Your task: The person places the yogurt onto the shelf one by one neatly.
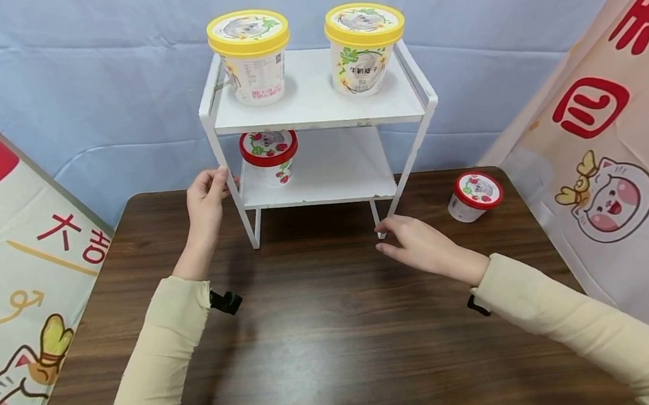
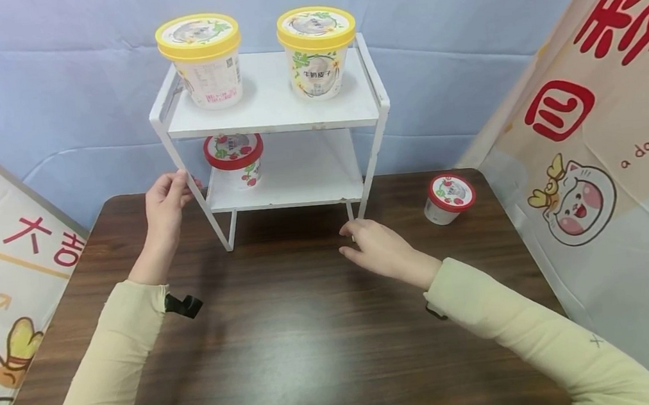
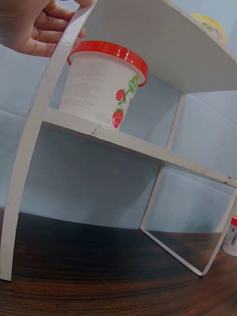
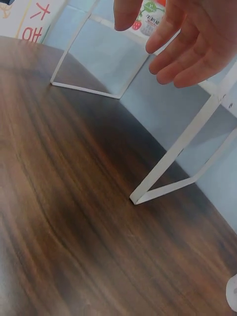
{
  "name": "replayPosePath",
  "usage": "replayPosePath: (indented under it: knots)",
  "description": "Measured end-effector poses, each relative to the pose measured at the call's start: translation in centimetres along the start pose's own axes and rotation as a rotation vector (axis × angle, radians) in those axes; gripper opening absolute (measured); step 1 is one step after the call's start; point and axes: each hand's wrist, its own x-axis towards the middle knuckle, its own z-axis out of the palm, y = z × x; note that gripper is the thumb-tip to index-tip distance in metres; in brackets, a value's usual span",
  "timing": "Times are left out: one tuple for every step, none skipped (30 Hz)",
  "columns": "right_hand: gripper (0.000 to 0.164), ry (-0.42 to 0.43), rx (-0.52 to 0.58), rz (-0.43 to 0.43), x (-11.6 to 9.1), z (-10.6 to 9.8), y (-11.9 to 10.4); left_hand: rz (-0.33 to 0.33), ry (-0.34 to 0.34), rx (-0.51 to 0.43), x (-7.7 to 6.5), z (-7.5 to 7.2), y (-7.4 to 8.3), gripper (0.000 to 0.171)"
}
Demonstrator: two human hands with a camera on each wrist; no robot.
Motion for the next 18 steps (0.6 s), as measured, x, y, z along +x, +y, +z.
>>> replayPosePath:
  knots:
    - [0.033,0.0,0.002,0.0,-0.1,0.1,0.1,0.001,-0.002,0.002,0.0,0.0,0.0,0.018]
    - [0.032,0.0,0.002,0.0,-0.2,0.2,0.3,0.001,-0.003,0.004,0.0,0.0,0.0,0.018]
    - [0.032,-0.001,0.004,0.001,-0.3,0.4,0.4,0.0,-0.003,0.006,0.0,0.0,-0.1,0.018]
    - [0.032,-0.002,0.005,0.004,-0.4,0.5,0.5,0.0,-0.003,0.006,0.1,0.0,-0.1,0.018]
    - [0.032,-0.002,0.009,0.006,-0.5,0.6,0.7,-0.002,-0.002,0.004,0.1,0.0,-0.1,0.017]
    - [0.031,-0.002,0.009,0.007,-0.6,0.8,0.8,-0.004,0.0,0.003,0.1,0.0,-0.1,0.017]
    - [0.031,-0.001,0.012,0.009,-0.6,0.9,0.9,-0.005,0.001,0.001,0.1,0.0,-0.1,0.017]
    - [0.031,0.0,0.014,0.011,-0.7,1.0,1.0,-0.006,0.002,-0.002,0.1,0.0,-0.1,0.018]
    - [0.032,0.003,0.016,0.011,-0.7,1.1,1.1,-0.006,0.003,-0.003,0.1,0.0,-0.1,0.019]
    - [0.032,0.005,0.019,0.012,-0.8,1.1,1.1,-0.005,0.003,-0.004,0.1,0.0,-0.1,0.021]
    - [0.032,0.006,0.021,0.011,-0.8,1.2,1.2,-0.006,0.004,-0.003,0.1,0.0,-0.1,0.022]
    - [0.032,0.008,0.024,0.011,-0.9,1.3,1.2,-0.006,0.004,-0.001,0.1,0.0,-0.1,0.024]
    - [0.033,0.01,0.028,0.011,-0.9,1.3,1.3,-0.006,0.005,0.002,0.1,0.0,-0.1,0.026]
    - [0.033,0.011,0.035,0.012,-1.0,1.3,1.4,-0.007,0.005,0.003,0.1,0.0,-0.1,0.027]
    - [0.034,0.012,0.041,0.015,-1.0,1.3,1.4,-0.007,0.005,0.006,0.1,0.0,-0.1,0.027]
    - [0.034,0.012,0.047,0.019,-1.1,1.4,1.5,-0.006,0.005,0.007,0.1,0.0,-0.1,0.026]
    - [0.034,0.013,0.05,0.022,-1.2,1.4,1.6,-0.004,0.006,0.008,0.1,0.0,-0.1,0.025]
    - [0.033,0.013,0.053,0.027,-1.2,1.4,1.7,0.0,0.008,0.006,0.1,0.0,-0.1,0.023]
